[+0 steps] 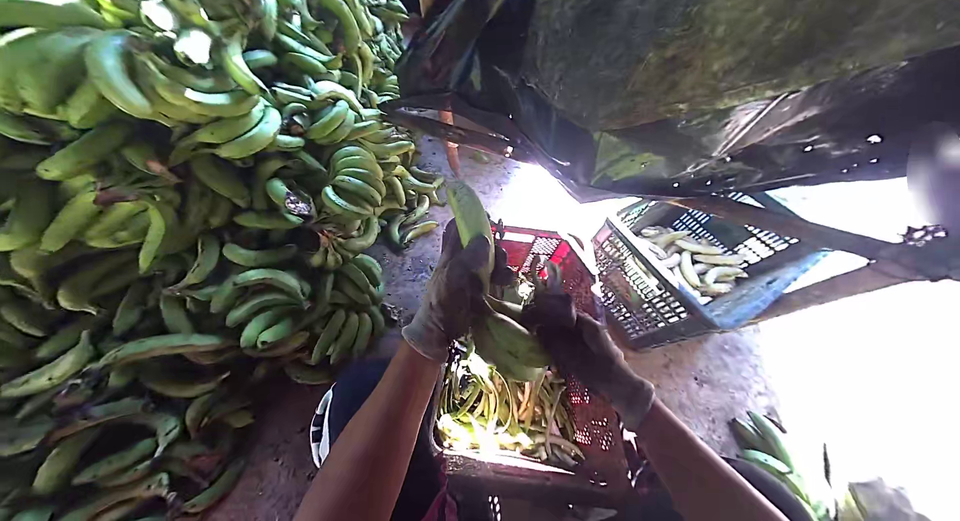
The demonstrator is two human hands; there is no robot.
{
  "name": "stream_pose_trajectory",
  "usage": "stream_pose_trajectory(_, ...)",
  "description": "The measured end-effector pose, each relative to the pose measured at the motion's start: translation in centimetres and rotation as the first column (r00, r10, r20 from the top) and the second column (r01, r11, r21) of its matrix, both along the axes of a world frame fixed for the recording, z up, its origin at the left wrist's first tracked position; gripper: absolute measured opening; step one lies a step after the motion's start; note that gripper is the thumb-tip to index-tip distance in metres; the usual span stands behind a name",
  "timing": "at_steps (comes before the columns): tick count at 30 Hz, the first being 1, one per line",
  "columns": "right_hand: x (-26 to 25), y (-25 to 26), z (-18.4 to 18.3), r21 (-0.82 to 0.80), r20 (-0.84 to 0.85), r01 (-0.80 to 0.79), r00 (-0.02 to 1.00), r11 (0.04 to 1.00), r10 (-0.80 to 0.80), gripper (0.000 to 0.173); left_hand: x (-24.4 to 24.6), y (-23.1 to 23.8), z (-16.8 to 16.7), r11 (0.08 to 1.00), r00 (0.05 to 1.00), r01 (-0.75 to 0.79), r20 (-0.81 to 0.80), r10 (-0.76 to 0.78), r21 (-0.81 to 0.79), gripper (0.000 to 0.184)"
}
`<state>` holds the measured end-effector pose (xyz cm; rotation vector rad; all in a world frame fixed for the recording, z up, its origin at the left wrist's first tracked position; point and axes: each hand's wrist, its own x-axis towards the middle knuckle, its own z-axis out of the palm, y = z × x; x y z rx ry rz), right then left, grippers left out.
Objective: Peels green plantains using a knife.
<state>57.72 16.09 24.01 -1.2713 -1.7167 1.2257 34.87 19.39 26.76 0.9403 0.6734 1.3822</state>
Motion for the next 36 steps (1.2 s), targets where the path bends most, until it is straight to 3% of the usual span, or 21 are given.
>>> stream_pose_trajectory(3,0.7,1.0,0.1,0.012,-0.039,0.074,0.997,0.997,-0.074,0.038,0.8,0.3,0.5,1.000,0.983,0.015,0.184,-0.017,0.012,0.036)
stream_pose_trajectory(5,0.5,1.3,0.3,0.052,0.049,0.074,0.996,0.996,-0.076,0.038,0.8,0.6,0.3,1.000,0.955,-0.019,0.298,0.015,0.010,0.033)
stream_pose_trajectory(7,-0.1,0.9,0.3,0.052,0.170,0.033,0.985,0.998,-0.041,0.036,-0.1,1.1,-0.3,0.992,0.952,-0.104,0.296,0.077,0.074,0.038)
stream_pose_trajectory(9,-0.8,0.3,-0.4,-0.079,0.342,-0.061,0.936,0.995,0.084,0.039,-2.3,1.8,-0.5,0.929,0.942,-0.232,0.304,0.141,0.289,0.036)
stream_pose_trajectory(11,-2.3,-0.4,-1.9,-0.235,0.395,-0.084,0.902,0.968,0.174,0.042,-4.9,2.7,0.2,0.916,0.875,-0.187,0.484,-0.009,0.354,0.059)
stream_pose_trajectory(13,-2.6,0.1,-1.9,-0.260,0.167,0.027,0.986,0.965,0.018,0.038,-4.9,3.1,0.6,0.953,0.809,-0.008,0.562,-0.172,0.303,0.076)
stream_pose_trajectory(14,-2.3,0.7,-1.7,-0.302,-0.136,0.047,0.987,0.952,-0.091,0.034,-4.1,2.4,0.3,0.966,0.819,0.075,0.538,-0.201,0.247,0.077)
stream_pose_trajectory(16,-0.9,2.8,-1.1,-0.300,-0.662,-0.129,0.742,0.945,-0.109,0.050,-1.6,0.3,-0.6,0.955,0.817,0.270,0.496,-0.294,0.122,0.071)
stream_pose_trajectory(18,0.6,4.8,0.5,-0.149,-0.792,-0.270,0.609,0.951,0.049,0.071,0.9,-1.1,-1.1,0.868,0.739,0.496,0.513,-0.436,0.024,0.058)
stream_pose_trajectory(20,1.0,5.6,1.9,-0.019,-0.778,-0.215,0.616,0.976,0.120,0.060,2.3,-1.9,-1.9,0.762,0.674,0.646,0.496,-0.548,-0.035,0.049)
stream_pose_trajectory(21,1.1,5.7,2.3,-0.029,-0.772,-0.191,0.628,0.981,0.099,0.051,2.4,-2.0,-2.1,0.749,0.692,0.660,0.437,-0.574,-0.062,0.045)
stream_pose_trajectory(22,1.0,5.5,2.9,-0.094,-0.743,-0.127,0.669,0.988,0.015,0.039,2.2,-2.0,-2.0,0.778,0.763,0.619,0.319,-0.563,-0.107,0.040)
stream_pose_trajectory(24,0.7,4.6,4.3,-0.186,-0.534,0.085,0.827,0.979,-0.173,0.030,2.0,-1.9,-1.5,0.911,0.905,0.373,-0.147,-0.400,-0.177,0.039)
stream_pose_trajectory(25,0.2,4.1,4.8,-0.170,-0.391,0.170,0.893,0.971,-0.225,0.027,2.3,-1.9,-1.5,0.956,0.865,0.245,-0.409,-0.290,-0.161,0.045)
stream_pose_trajectory(27,-1.4,3.4,5.2,-0.025,-0.076,0.250,0.965,0.968,-0.251,0.026,3.4,-1.6,-2.1,0.993,0.542,0.094,-0.833,-0.110,-0.070,0.059)
stream_pose_trajectory(28,-1.8,3.4,4.8,0.040,-0.023,0.203,0.979,0.978,-0.202,0.028,3.8,-1.7,-2.0,0.996,0.360,0.072,-0.930,-0.067,-0.044,0.065)
stream_pose_trajectory(29,-2.2,3.3,4.3,0.077,-0.047,0.160,0.987,0.984,-0.157,0.027,4.0,-1.6,-2.0,0.997,0.258,0.061,-0.965,-0.055,-0.040,0.066)
stream_pose_trajectory(31,-2.0,3.4,3.8,0.037,-0.218,0.090,0.973,0.995,-0.080,0.035,3.3,-1.1,-2.2,1.000,0.265,-0.015,-0.964,0.019,0.016,0.057)
stream_pose_trajectory(32,-1.5,3.5,3.8,0.010,-0.239,0.092,0.967,0.996,-0.087,0.041,2.8,-0.8,-2.1,0.994,0.323,-0.094,-0.943,0.077,0.049,0.054)
stream_pose_trajectory(34,-0.9,3.4,4.0,0.015,-0.054,0.142,0.989,0.990,-0.141,0.041,1.4,-0.1,-1.8,0.964,0.511,-0.257,-0.838,0.190,0.063,0.057)
stream_pose_trajectory(36,-0.5,3.2,4.1,-0.054,0.117,0.071,0.991,0.996,-0.064,0.047,0.3,0.1,-1.0,0.941,0.709,-0.336,-0.646,0.281,0.041,0.059)
